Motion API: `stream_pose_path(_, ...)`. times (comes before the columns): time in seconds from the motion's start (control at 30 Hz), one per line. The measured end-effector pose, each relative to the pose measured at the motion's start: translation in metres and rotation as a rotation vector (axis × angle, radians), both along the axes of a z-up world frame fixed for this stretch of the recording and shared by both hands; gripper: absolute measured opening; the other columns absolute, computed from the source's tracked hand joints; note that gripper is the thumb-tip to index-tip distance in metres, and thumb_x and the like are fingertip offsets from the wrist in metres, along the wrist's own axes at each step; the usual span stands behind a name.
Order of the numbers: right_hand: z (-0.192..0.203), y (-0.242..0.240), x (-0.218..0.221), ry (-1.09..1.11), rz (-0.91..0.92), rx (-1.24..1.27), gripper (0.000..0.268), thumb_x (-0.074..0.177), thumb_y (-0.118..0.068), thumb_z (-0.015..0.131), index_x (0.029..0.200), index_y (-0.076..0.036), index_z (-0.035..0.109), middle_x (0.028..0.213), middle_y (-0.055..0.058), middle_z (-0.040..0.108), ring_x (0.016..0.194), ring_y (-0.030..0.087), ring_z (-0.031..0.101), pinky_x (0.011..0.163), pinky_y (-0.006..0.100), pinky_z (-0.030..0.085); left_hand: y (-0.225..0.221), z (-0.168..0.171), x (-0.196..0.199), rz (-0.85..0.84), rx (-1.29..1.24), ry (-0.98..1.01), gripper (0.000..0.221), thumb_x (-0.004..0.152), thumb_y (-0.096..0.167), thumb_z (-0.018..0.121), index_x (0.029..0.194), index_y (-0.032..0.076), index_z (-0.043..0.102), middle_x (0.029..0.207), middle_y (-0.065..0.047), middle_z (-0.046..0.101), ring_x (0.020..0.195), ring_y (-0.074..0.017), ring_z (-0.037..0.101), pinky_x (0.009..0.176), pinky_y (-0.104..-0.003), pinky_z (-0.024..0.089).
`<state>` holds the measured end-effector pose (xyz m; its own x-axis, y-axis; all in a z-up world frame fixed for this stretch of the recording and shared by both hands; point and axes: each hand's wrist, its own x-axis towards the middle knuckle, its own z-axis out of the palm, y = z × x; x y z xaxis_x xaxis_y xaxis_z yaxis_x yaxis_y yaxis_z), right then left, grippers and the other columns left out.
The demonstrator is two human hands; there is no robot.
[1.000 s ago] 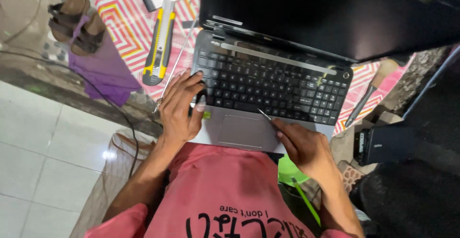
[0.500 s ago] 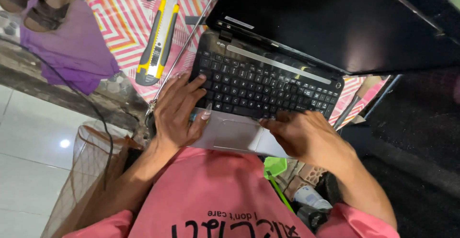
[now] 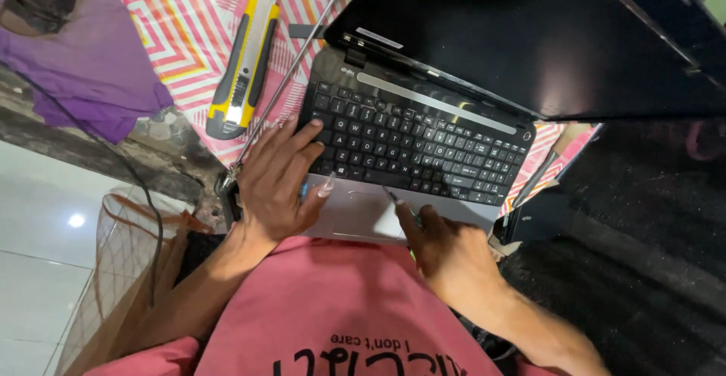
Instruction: Disassembling a laptop to access internal components, including removing screws and the keyboard.
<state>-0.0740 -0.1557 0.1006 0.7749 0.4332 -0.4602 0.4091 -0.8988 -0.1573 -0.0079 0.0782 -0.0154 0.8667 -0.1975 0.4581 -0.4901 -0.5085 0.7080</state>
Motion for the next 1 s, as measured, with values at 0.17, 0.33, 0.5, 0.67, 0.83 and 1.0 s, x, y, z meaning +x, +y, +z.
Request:
stream_pose_path(0.17, 0.011, -0.007, 0.046, 0.225, -0.139, -0.015, 0.024, 0.088, -0.016, 0.056, 0.111, -0.015, 0.065, 0.067, 0.007, 0.062, 0.052, 0.033, 0.065, 0.047, 0.05, 0.051, 0.001, -0.009, -0.007, -0.011, -0.009, 0.01, 0.063, 0.105, 0.05, 0.028, 0.105, 0.003, 0.07, 0.126, -0.014, 0.069, 0.119, -0.0399, 0.065, 0.103, -0.048, 0.048)
stream_pose_path(0.33, 0.019, -0.003, 0.09, 0.375, -0.038, 0.152, 0.015, 0.086, -0.012, 0.063, 0.093, -0.01, 0.077, 0.069, 0.014, 0.072, 0.065, 0.036, 0.073, 0.061, 0.05, 0.059, -0.001, -0.013, -0.004, 0.034, -0.026, -0.018, 0.061, 0.105, 0.053, 0.03, 0.106, 0.006, 0.069, 0.128, -0.01, 0.069, 0.12, -0.0386, 0.065, 0.107, -0.046, 0.045)
stream_pose_path(0.5, 0.026, 0.013, 0.082, 0.337, -0.078, -0.017, 0.016, 0.084, -0.023, 0.066, 0.092, -0.017, 0.078, 0.065, 0.006, 0.073, 0.062, 0.035, 0.074, 0.06, 0.048, 0.058, -0.001, -0.008, -0.006, 0.054, -0.083, -0.007, 0.062, 0.105, 0.054, 0.032, 0.107, 0.005, 0.07, 0.126, -0.012, 0.069, 0.119, -0.0406, 0.064, 0.105, -0.05, 0.046)
stream_pose_path(0.67, 0.011, 0.001, 0.123, 0.528, -0.07, 0.049, 0.018, 0.085, -0.021, 0.065, 0.097, -0.02, 0.079, 0.075, 0.013, 0.078, 0.077, 0.042, 0.073, 0.072, 0.055, 0.055, 0.0, -0.007, -0.007, 0.047, -0.078, -0.031, 0.061, 0.105, 0.052, 0.031, 0.106, 0.005, 0.07, 0.125, -0.012, 0.069, 0.119, -0.0402, 0.064, 0.105, -0.049, 0.047)
stream_pose_path(0.83, 0.008, 0.007, 0.07, 0.496, -0.077, -0.157, 0.022, 0.087, -0.03, 0.063, 0.105, -0.027, 0.076, 0.07, 0.009, 0.077, 0.072, 0.037, 0.075, 0.071, 0.05, 0.059, 0.0, -0.004, -0.013, 0.062, -0.112, 0.021, 0.06, 0.105, 0.05, 0.034, 0.105, 0.003, 0.07, 0.123, -0.014, 0.07, 0.119, -0.0419, 0.064, 0.104, -0.051, 0.047)
stream_pose_path(1.0, -0.002, 0.029, -0.001, 0.138, -0.074, -0.268, 0.078, 0.08, -0.049, 0.058, 0.148, -0.013, 0.042, 0.108, 0.015, 0.058, 0.052, 0.039, 0.068, 0.04, 0.055, 0.052, 0.006, -0.001, -0.005, -0.005, -0.053, -0.007, 0.063, 0.106, 0.042, 0.024, 0.105, -0.001, 0.071, 0.127, -0.016, 0.067, 0.124, -0.0396, 0.061, 0.105, -0.05, 0.047)
